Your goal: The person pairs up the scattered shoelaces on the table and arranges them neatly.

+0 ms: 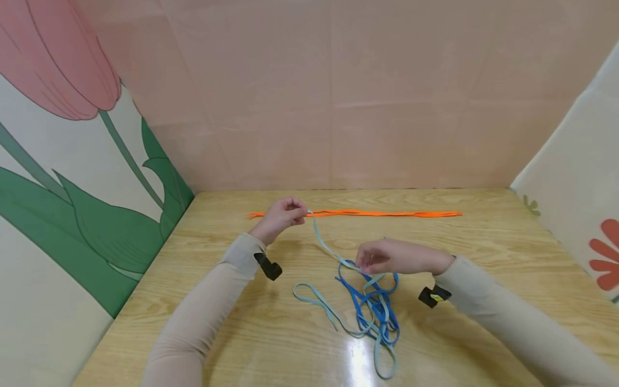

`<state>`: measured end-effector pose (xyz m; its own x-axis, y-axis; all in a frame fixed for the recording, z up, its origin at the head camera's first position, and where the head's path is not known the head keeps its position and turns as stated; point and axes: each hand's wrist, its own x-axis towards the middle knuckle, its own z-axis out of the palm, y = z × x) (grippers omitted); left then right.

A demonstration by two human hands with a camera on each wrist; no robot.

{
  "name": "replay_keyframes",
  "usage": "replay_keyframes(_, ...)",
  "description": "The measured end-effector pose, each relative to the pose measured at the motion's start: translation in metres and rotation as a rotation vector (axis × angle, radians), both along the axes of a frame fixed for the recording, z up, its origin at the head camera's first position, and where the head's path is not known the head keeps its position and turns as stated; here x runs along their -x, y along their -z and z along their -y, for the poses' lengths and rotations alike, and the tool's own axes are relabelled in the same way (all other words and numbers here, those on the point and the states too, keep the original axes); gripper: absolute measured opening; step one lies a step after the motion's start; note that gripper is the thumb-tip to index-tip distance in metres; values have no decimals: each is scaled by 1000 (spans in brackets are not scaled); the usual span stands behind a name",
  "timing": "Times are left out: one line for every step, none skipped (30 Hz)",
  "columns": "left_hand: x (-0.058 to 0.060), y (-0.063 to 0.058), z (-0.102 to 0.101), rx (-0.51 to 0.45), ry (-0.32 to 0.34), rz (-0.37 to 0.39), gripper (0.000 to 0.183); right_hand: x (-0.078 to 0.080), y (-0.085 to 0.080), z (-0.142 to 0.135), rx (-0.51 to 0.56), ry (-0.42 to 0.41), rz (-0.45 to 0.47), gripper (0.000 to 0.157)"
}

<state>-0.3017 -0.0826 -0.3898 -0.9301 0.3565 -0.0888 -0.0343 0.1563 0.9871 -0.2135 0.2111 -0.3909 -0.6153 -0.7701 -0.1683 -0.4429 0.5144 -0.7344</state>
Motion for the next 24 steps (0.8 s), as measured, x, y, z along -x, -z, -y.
replay_keyframes(0,0,0,3,-1,-2,6,-1,1,-3,-16,2,-11,10)
replay_keyframes(0,0,0,3,-1,-1,6,-2,4,-6,-39,9,-12,8)
replay_keyframes(0,0,0,3,0,-1,5,-3,7,-8,-64,11,-19,8)
replay_keyframes(-1,0,0,3,1,-1,5,-4,11,-10,-95,14,-27,9)
replay_keyframes(-1,0,-1,5,2,-1,5,-6,16,-12,-124,14,-31,12)
replay_keyframes(-1,1,-1,11,3,-3,5,-8,21,-13,-158,10,-42,14)
replay_keyframes(-1,1,-1,17,6,-7,5,-10,27,-14,-188,4,-52,15)
replay_keyframes(-1,1,-1,19,8,-8,5,-12,32,-14,-215,-4,-57,16)
replay_keyframes(0,1,-1,20,9,-9,5,-14,37,-14,-233,-20,-68,17)
replay_keyframes(0,1,-1,21,9,-10,5,-16,41,-14,-245,-35,-72,17)
replay_keyframes(0,2,-1,19,9,-11,5,-18,43,-14,-239,-56,-74,17)
replay_keyframes(0,2,-1,18,8,-12,5,-20,43,-14,-228,-75,-80,17)
replay_keyframes(0,2,-1,16,9,-14,5,-21,41,-14,-193,-97,-79,17)
replay_keyframes(1,2,0,11,8,-12,5,-21,36,-14,-149,-119,-80,16)
replay_keyframes(1,2,0,7,10,-13,5,-22,29,-15,-97,-138,-85,14)
replay_keyframes(1,1,0,8,12,-15,5,-22,20,-16,-31,-150,-85,12)
replay_keyframes(1,1,1,9,13,-15,5,-22,10,-18,55,-159,-70,9)
replay_keyframes(1,1,1,11,14,-14,6,-22,-2,-20,159,-159,-59,8)
replay_keyframes(0,1,1,7,14,-11,6,-22,-14,-22,274,-155,-57,8)
replay_keyframes(0,1,1,4,13,-10,6,-22,-26,-24,405,-156,-63,9)
replay_keyframes(0,0,1,5,11,-9,6,-22,-37,-27,538,-160,-73,12)
replay_keyframes(0,0,1,4,7,-7,6,-22,-48,-30,667,-163,-84,14)
replay_keyframes(0,0,1,0,4,-3,6,-22,-57,-34,781,-170,-95,15)
replay_keyframes(0,0,2,-5,2,0,6,-21,-64,-38,867,-174,-124,16)
